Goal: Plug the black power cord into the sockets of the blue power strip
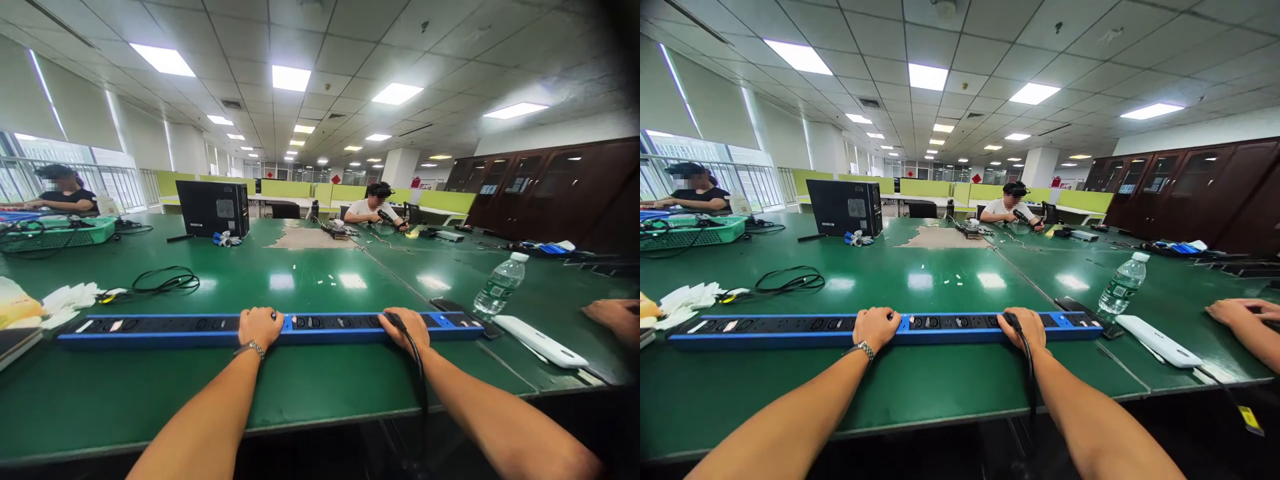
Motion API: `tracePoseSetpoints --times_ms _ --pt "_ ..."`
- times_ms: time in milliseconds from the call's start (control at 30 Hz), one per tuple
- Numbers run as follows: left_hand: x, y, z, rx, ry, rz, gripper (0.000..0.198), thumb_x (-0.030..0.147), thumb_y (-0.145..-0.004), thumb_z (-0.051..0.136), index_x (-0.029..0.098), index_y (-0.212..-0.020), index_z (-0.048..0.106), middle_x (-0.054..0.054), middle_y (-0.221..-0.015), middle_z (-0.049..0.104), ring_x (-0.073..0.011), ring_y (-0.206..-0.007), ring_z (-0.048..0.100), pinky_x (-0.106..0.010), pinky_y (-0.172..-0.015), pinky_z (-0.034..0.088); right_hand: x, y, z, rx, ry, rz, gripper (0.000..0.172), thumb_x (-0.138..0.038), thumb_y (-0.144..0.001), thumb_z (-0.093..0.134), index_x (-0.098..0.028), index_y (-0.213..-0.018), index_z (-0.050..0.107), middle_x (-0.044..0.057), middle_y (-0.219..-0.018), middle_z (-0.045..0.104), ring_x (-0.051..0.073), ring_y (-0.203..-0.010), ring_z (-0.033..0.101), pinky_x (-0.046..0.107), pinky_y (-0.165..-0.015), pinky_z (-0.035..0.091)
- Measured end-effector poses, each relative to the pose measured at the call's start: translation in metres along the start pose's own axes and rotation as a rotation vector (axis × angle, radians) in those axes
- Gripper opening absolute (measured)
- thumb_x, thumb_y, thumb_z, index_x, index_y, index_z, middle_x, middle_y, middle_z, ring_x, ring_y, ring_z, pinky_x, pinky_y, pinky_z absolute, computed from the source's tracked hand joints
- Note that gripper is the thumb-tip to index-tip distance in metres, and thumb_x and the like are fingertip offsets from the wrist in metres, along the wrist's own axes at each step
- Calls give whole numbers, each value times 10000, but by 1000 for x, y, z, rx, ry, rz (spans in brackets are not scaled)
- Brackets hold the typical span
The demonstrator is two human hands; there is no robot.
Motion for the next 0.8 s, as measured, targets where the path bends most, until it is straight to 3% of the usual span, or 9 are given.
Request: tracePoseSetpoints --times_ms 133,233,300,367,467,667,800 --pt "-8 0 -8 47 62 -58 359 417 -876 432 248 -869 748 -78 -990 745 -271 -1037 611 -410 -941 348 4 1 0 48 -4 58 415 -569 -836 453 -256 -878 721 49 -990 755 245 -1031 632 431 -1003 340" --pt "-23 -5 -14 93 114 -219 315 411 -857 468 227 -895 721 -92 -1040 721 -297 -1072 588 -427 -914 379 4 5 -3 97 -6 110 437 -582 -826 459 -241 -880 726 61 -986 754 262 -1030 619 478 -1053 266" --pt "-36 -11 -13 93 156 -348 332 417 -885 450 204 -848 702 -109 -970 714 -305 -1004 611 -435 -850 420 6 8 -5 130 -4 140 453 -595 -820 466 -232 -887 728 70 -989 751 275 -1043 601 493 -1062 235" --pt "-50 -18 -6 62 206 -449 366 432 -935 431 189 -822 681 -92 -887 702 -265 -894 636 -424 -804 459 7 10 -6 147 -4 157 478 -620 -819 464 -233 -911 728 70 -1002 747 278 -1054 581 484 -1052 237" --pt "-72 -24 2 17 279 -544 319 451 -960 501 174 -931 657 -51 -916 678 -181 -817 639 -367 -768 513 10 11 -5 141 -5 170 531 -674 -820 444 -241 -942 725 66 -1023 741 279 -1064 562 466 -1038 252" --pt "-108 -22 -2 58 391 -556 287 407 -957 553 150 -1062 627 -58 -1004 660 -158 -817 640 -336 -727 553 17 13 2 45 18 223 597 -753 -783 460 -282 -1054 707 29 -1176 697 269 -1202 505 444 -1094 233" --pt "-124 -28 -9 147 433 -516 264 376 -960 554 167 -1106 623 -75 -1091 650 -167 -873 639 -348 -763 559 29 19 9 -43 68 332 733 -769 -751 493 -263 -1265 625 73 -1449 509 329 -1376 349 496 -1129 201"
Point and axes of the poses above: each hand's wrist, its own y-axis away from the middle knuckle, its own z-axis out of the palm, x = y × z, the point moved 9 cm from there along -y, towards the middle knuckle
